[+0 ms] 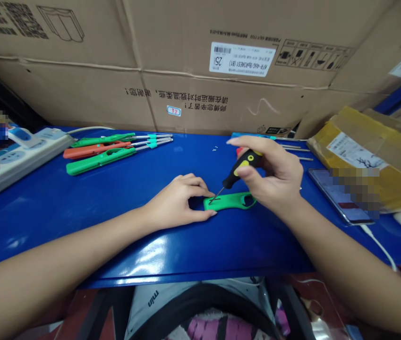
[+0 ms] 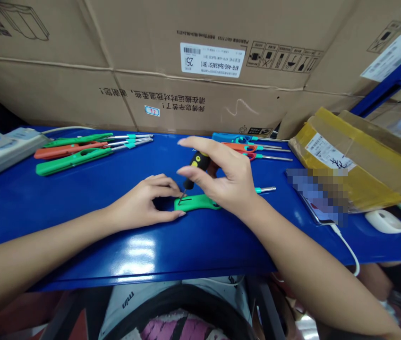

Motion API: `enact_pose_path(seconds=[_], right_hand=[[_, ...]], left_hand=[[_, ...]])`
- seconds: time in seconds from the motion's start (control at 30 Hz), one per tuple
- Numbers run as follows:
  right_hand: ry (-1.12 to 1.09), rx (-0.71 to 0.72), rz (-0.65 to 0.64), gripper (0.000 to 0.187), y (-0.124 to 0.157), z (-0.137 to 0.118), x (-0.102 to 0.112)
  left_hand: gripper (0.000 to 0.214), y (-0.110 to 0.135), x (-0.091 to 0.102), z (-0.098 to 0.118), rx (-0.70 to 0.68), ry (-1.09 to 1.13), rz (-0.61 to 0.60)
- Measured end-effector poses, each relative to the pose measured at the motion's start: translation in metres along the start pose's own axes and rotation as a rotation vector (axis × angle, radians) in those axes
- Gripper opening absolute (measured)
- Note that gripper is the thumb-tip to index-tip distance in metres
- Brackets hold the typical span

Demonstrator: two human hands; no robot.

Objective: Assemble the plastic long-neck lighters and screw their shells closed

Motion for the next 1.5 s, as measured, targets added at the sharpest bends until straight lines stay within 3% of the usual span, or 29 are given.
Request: enact_pose_path(seconds=[0.13, 0.27, 0.43, 0.63, 0.77, 0.93, 1.07, 1.3, 1.5], right_hand=[[-0.045, -0.040, -0.093, 0.041, -0.0009, -0.0015, -0.0002], [0.022, 0.057, 0.037, 0.031, -0.0022, -0.0007, -0.0002], [-0.051, -0.023, -0.150, 0.047, -0.0007, 0.0014, -0.0034], [0.045, 0.174, 0.009, 0.035, 0.0010, -0.0015, -0.0016], [-0.047, 0.076, -0.127, 0.046, 0.0034, -0.0015, -0.0033], [0.079, 0.129, -0.057, 0.038, 0.0035, -0.0014, 0.0002], [-0.043, 0.006, -0.197, 0.049, 0.0025, -0.0001, -0.0019], [0.147, 0.147, 0.013, 0.036, 0.0009, -0.0001, 0.0000], [0.027, 0.040, -0.125, 0.043, 0.0010, -0.0008, -0.0001]], left_hand=[[0.030, -0.0005, 0.0002, 0.0002, -0.005, 0.009, -0.010], [0.030, -0.0004, 0.0002, 0.0004, 0.000, -0.001, -0.004], [0.029, -0.0001, -0.0002, 0.0004, 0.006, 0.001, -0.014], [0.030, -0.0001, 0.0008, 0.0013, 0.005, -0.006, 0.002], [0.030, -0.0004, 0.0008, 0.0016, 0.007, -0.003, -0.020], [0.030, -0.0006, 0.0008, 0.0014, 0.005, -0.011, -0.002], [0.029, -0.0008, 0.0009, 0.0017, 0.009, -0.002, -0.019], [0.030, -0.0002, 0.0004, 0.0016, 0.003, -0.015, -0.001], [0.029, -0.0011, 0.0005, 0.0018, 0.010, 0.002, -0.019]])
Point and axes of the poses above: each hand's wrist, its own y-axis away from the middle knuckle, its own x-axis out of the back of the hand, z = x × y, the point moved 2 cm from there along -y, towards the middle knuckle, and after that the axes turned 4 degrees about x, right-handed, at the moved point
